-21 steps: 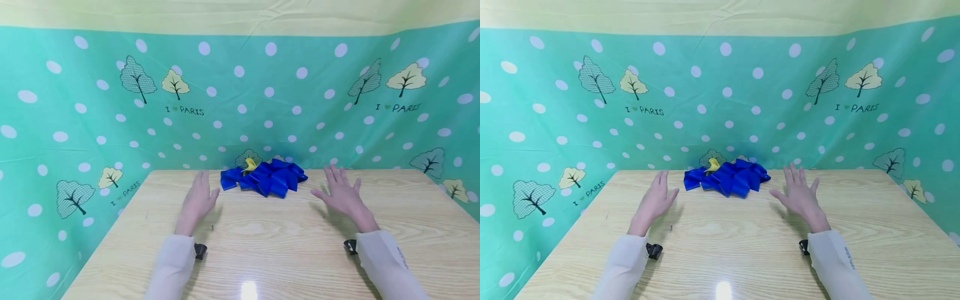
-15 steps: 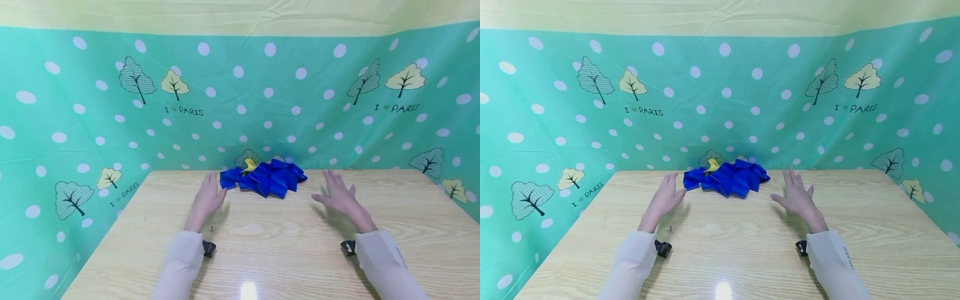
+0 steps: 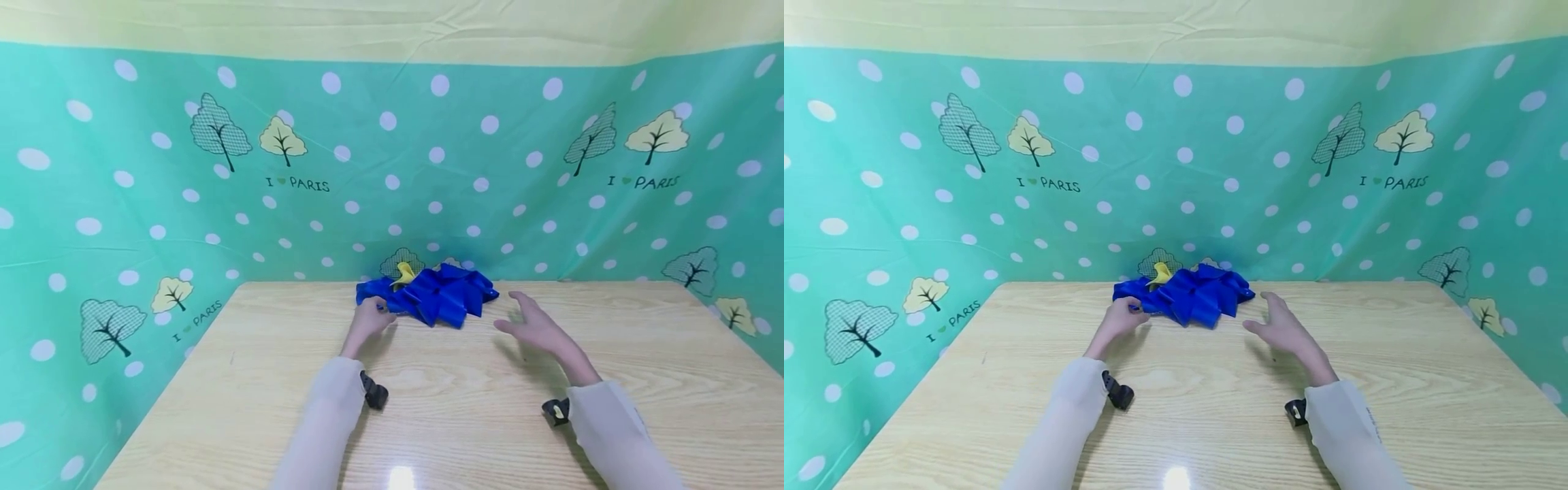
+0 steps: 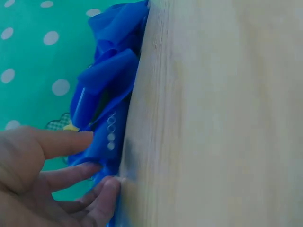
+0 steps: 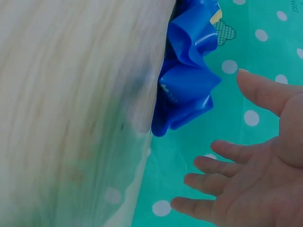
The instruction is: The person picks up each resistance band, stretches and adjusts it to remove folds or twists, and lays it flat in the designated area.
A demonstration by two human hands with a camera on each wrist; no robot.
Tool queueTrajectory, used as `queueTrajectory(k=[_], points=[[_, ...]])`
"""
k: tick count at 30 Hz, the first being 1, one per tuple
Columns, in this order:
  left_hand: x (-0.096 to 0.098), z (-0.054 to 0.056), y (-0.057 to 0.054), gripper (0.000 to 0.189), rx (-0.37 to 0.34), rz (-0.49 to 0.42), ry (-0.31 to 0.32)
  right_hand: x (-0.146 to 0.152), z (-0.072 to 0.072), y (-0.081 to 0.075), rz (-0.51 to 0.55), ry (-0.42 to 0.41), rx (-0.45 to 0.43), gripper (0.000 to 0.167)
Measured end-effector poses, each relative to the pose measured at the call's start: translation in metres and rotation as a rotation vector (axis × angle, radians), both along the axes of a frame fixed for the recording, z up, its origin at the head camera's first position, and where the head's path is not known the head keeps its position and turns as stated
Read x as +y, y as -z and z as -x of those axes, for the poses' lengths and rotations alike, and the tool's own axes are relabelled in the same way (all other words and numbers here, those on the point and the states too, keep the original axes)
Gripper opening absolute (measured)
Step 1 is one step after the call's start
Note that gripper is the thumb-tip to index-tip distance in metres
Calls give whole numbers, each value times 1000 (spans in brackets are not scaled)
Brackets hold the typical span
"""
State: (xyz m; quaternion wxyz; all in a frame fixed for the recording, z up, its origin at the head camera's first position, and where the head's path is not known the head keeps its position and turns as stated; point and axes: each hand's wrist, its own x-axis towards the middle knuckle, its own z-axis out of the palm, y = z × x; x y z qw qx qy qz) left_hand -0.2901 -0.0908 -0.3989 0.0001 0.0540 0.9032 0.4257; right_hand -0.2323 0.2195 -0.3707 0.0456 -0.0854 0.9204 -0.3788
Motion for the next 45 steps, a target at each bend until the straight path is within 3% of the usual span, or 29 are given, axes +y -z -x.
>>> queueTrajectory(k=[1, 4, 6, 11, 19, 25, 30, 33, 37, 42, 45], points=[[2, 1, 0, 15, -11, -12, -8, -2, 0, 0, 8, -4, -6, 77], [5, 5, -1, 42, -23, -43, -25, -8, -1, -2, 28, -20, -25, 75], [7, 5, -1, 49, -13, -43, -40, -12, -2, -3, 41, -36, -42, 74], [7, 0, -5, 43, 4, -55, -47, -23, -4, -5, 66, -71, -69, 71], [7, -9, -24, 41, -103, -198, 6, -40, -7, 1, 142, -159, -104, 68], [8, -18, -37, 25, -127, -246, 28, -57, -8, 11, 241, -217, -171, 61], [11, -26, -40, 25, -127, -254, 51, -77, -12, 17, 332, -243, -219, 52], [14, -32, -42, 31, -91, -274, 58, -90, -12, 18, 400, -263, -237, 50], [19, -42, -43, 31, -51, -305, 73, -107, -11, 22, 464, -196, -176, 47], [22, -51, -45, 26, -4, -329, 62, -122, -9, 22, 566, 42, -63, 31], [22, -54, -48, 26, 20, -331, 47, -126, -8, 20, 623, 129, -16, 22]])
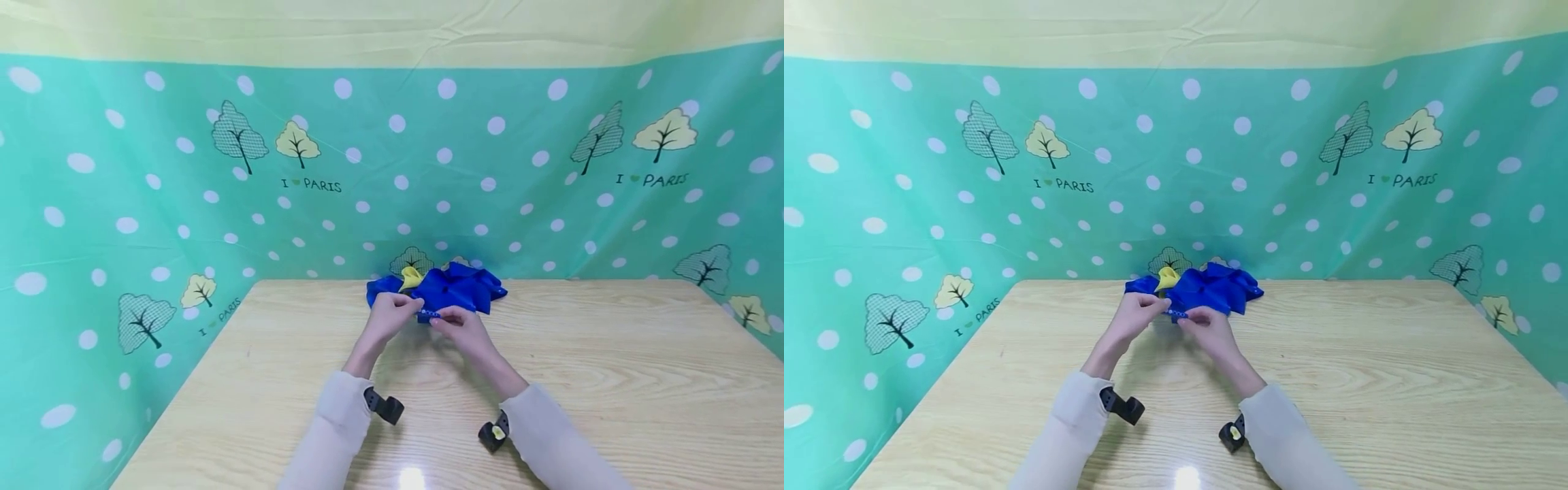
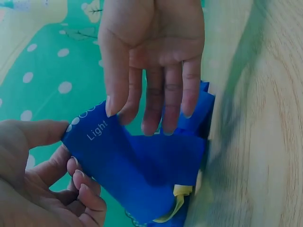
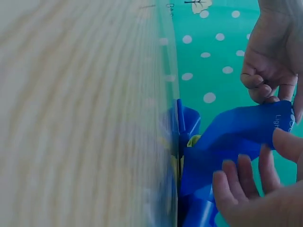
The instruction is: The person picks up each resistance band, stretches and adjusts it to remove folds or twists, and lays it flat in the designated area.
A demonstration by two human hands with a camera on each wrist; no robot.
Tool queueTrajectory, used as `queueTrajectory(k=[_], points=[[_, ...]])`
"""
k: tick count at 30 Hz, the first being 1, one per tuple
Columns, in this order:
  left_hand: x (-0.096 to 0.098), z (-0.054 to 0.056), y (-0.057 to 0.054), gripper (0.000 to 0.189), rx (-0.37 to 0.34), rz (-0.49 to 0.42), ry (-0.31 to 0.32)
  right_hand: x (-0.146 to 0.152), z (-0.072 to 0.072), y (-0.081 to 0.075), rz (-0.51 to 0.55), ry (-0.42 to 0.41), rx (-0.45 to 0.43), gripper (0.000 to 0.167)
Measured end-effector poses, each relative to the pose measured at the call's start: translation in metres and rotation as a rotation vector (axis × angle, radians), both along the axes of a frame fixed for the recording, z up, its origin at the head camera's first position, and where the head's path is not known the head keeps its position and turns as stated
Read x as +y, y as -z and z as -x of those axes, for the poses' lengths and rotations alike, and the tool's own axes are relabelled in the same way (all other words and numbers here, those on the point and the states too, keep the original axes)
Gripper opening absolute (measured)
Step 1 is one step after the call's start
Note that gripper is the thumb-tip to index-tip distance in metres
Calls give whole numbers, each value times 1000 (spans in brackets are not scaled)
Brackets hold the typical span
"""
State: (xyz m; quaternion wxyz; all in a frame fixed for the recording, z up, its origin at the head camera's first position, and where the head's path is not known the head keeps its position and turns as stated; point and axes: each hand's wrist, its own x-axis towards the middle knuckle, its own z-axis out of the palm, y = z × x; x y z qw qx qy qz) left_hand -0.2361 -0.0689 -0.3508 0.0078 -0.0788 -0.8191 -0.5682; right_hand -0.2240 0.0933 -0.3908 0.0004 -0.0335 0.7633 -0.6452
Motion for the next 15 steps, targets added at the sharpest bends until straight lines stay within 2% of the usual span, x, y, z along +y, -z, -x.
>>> queueTrajectory(k=[2, 6, 11, 15], points=[[1, -2, -2, 26, 9, -1, -8, 0, 0, 0, 13, 19, 18, 21], [4, -5, -7, 30, 27, -21, -13, 0, -2, -5, 13, -14, 54, 21], [4, -8, -12, 32, 85, -53, 19, 2, -6, -16, 12, 0, 97, 20], [-2, -9, -10, 32, 83, -33, 49, 6, -6, -26, 28, 23, 88, 22]])
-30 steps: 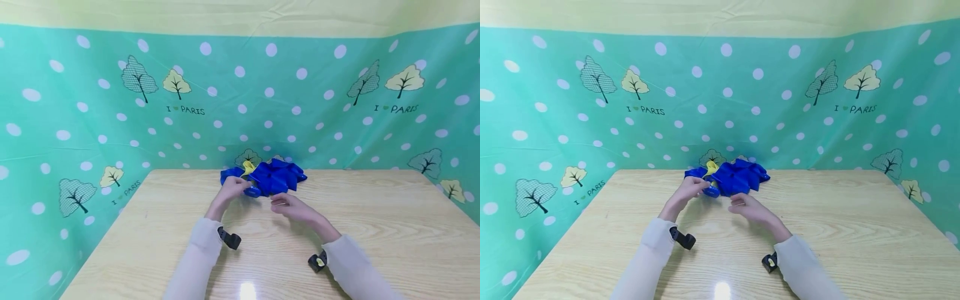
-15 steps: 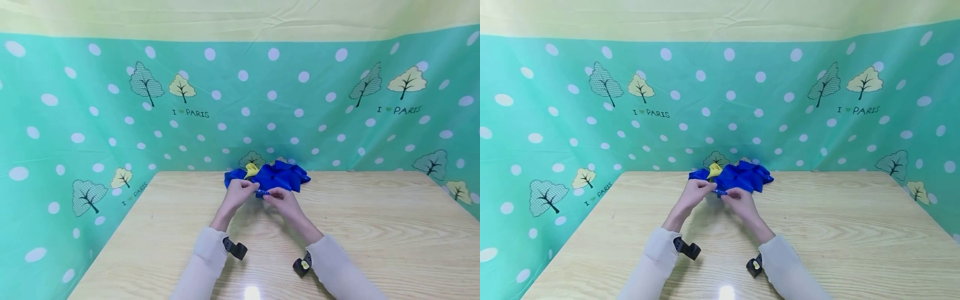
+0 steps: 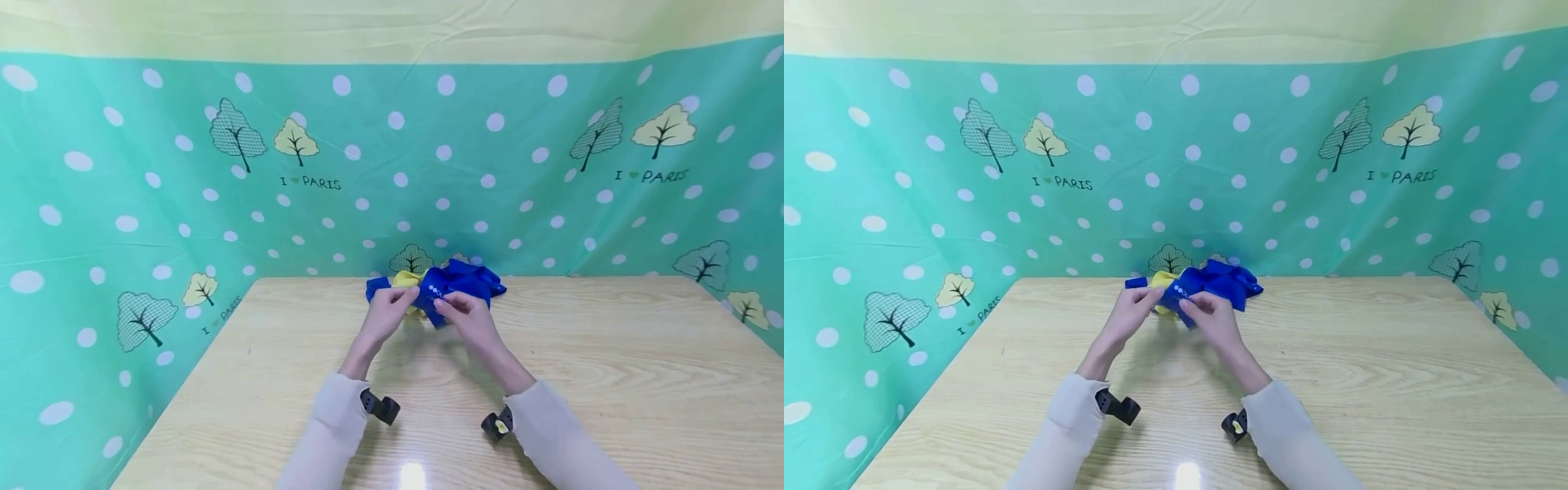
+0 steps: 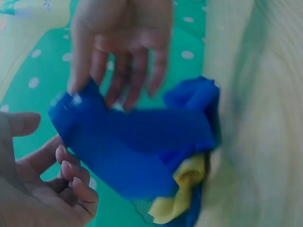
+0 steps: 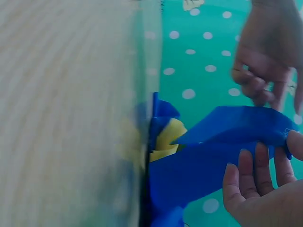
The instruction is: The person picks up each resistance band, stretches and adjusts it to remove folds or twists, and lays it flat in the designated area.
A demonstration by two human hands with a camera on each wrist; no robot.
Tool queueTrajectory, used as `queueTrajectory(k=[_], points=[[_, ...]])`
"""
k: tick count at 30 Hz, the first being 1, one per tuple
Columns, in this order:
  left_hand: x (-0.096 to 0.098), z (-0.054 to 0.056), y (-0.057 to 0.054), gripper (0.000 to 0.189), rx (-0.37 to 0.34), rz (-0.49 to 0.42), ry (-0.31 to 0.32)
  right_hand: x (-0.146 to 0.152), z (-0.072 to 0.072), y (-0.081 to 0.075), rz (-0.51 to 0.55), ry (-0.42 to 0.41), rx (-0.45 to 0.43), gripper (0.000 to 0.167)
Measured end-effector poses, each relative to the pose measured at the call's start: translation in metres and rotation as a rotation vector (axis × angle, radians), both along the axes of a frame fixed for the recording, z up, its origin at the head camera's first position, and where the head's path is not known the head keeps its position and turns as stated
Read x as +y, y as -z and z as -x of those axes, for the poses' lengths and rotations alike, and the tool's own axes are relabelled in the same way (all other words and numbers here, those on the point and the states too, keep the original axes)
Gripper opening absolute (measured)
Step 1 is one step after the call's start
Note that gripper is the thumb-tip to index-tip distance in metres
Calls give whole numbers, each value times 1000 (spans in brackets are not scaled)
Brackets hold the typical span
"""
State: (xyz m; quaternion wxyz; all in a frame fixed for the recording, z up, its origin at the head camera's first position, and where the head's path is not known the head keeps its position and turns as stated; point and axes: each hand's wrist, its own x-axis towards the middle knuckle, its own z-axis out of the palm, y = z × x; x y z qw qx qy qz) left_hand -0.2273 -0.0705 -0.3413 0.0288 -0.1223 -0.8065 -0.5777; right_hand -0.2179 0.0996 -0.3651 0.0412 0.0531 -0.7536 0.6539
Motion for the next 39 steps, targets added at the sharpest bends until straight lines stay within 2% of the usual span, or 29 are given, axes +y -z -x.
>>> queueTrajectory(k=[5, 10, 19, 23, 27, 30, 35, 39], points=[[-8, 0, 11, 17, -4, 92, 39, 4, 0, -8, 18, 37, -27, 24], [-8, -3, 14, 12, 13, 158, 73, 6, 1, -10, -15, 58, -41, 27], [-6, -9, 1, 14, 4, -5, 1, 7, -2, -9, -60, 3, -81, 40], [-4, -10, -4, 15, 7, -55, -49, 7, -6, -10, -65, -3, -122, 35], [-1, -10, -17, 16, 30, -108, -80, 8, -11, -14, -36, -79, -140, 40], [4, -7, -36, 16, 50, -133, -70, 6, -14, -18, -34, -142, -133, 41], [12, -4, -67, 18, 54, -145, -43, 5, -19, -25, -9, -134, -75, 40], [16, -4, -83, 20, 50, -149, -35, 5, -21, -32, 13, -155, -50, 40]])
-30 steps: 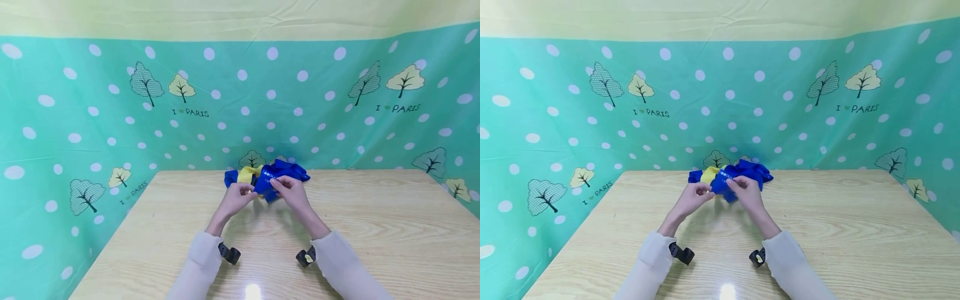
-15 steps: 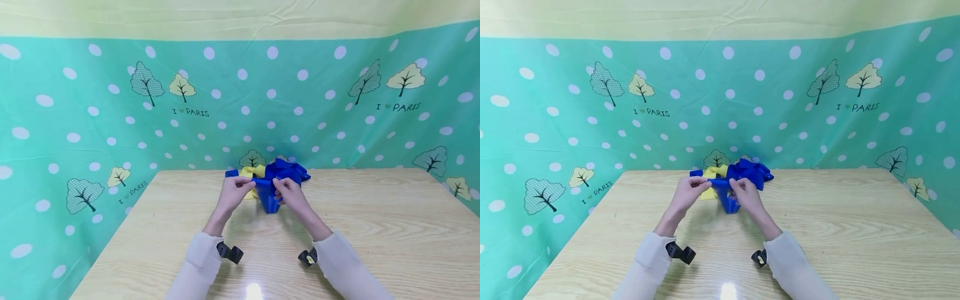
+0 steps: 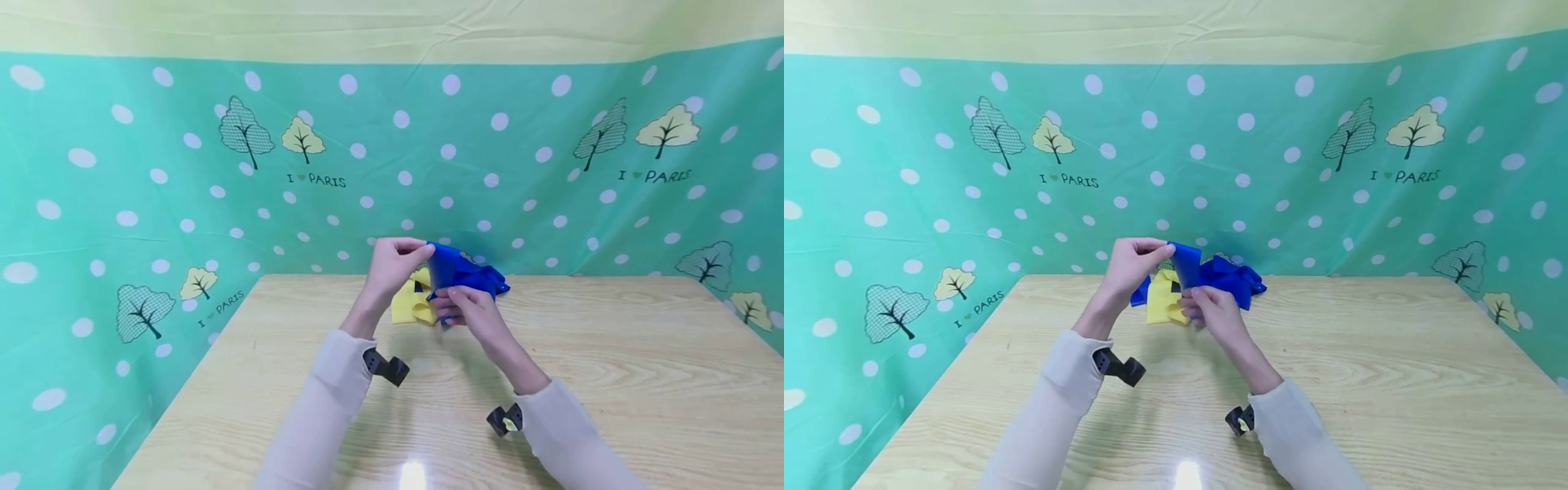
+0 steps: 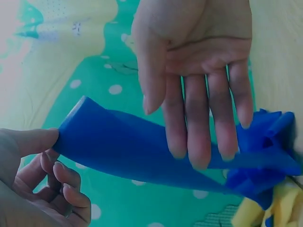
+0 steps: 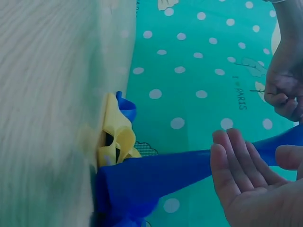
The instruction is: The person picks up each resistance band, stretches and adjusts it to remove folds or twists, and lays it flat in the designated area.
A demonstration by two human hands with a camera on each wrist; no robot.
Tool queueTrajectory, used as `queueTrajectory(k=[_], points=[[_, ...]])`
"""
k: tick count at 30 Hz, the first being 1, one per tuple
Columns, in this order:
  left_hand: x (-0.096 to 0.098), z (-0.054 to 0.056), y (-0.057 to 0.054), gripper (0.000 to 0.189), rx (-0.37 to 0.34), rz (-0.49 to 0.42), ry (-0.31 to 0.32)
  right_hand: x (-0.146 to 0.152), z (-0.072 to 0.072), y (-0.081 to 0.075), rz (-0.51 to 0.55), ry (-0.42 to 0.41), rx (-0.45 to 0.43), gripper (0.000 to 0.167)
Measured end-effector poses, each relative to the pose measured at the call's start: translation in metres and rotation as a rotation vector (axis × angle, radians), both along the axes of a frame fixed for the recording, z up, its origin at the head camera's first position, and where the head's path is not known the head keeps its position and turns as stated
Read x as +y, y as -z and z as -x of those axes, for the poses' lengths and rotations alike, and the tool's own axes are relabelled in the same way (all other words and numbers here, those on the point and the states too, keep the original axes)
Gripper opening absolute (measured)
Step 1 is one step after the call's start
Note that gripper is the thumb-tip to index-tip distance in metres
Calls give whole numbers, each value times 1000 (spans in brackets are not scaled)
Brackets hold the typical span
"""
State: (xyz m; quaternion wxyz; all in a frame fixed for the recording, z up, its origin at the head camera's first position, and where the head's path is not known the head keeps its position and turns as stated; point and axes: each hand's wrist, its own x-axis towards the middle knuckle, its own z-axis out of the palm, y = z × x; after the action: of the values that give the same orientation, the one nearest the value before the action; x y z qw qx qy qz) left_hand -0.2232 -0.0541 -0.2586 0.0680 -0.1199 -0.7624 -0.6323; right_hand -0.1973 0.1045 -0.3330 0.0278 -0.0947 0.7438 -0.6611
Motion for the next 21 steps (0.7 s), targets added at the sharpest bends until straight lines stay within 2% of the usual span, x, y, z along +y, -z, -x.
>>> queueTrajectory(k=[3, 15, 21], points=[[4, -1, -10, 20, 12, -18, 7, 2, -1, -8, -2, -24, 4, 41], [17, -2, -50, 21, 147, -103, 21, 13, -2, -37, -51, -18, 39, 44], [25, -5, -64, 21, 198, -187, 60, 14, -2, -45, -38, -76, 6, 49]])
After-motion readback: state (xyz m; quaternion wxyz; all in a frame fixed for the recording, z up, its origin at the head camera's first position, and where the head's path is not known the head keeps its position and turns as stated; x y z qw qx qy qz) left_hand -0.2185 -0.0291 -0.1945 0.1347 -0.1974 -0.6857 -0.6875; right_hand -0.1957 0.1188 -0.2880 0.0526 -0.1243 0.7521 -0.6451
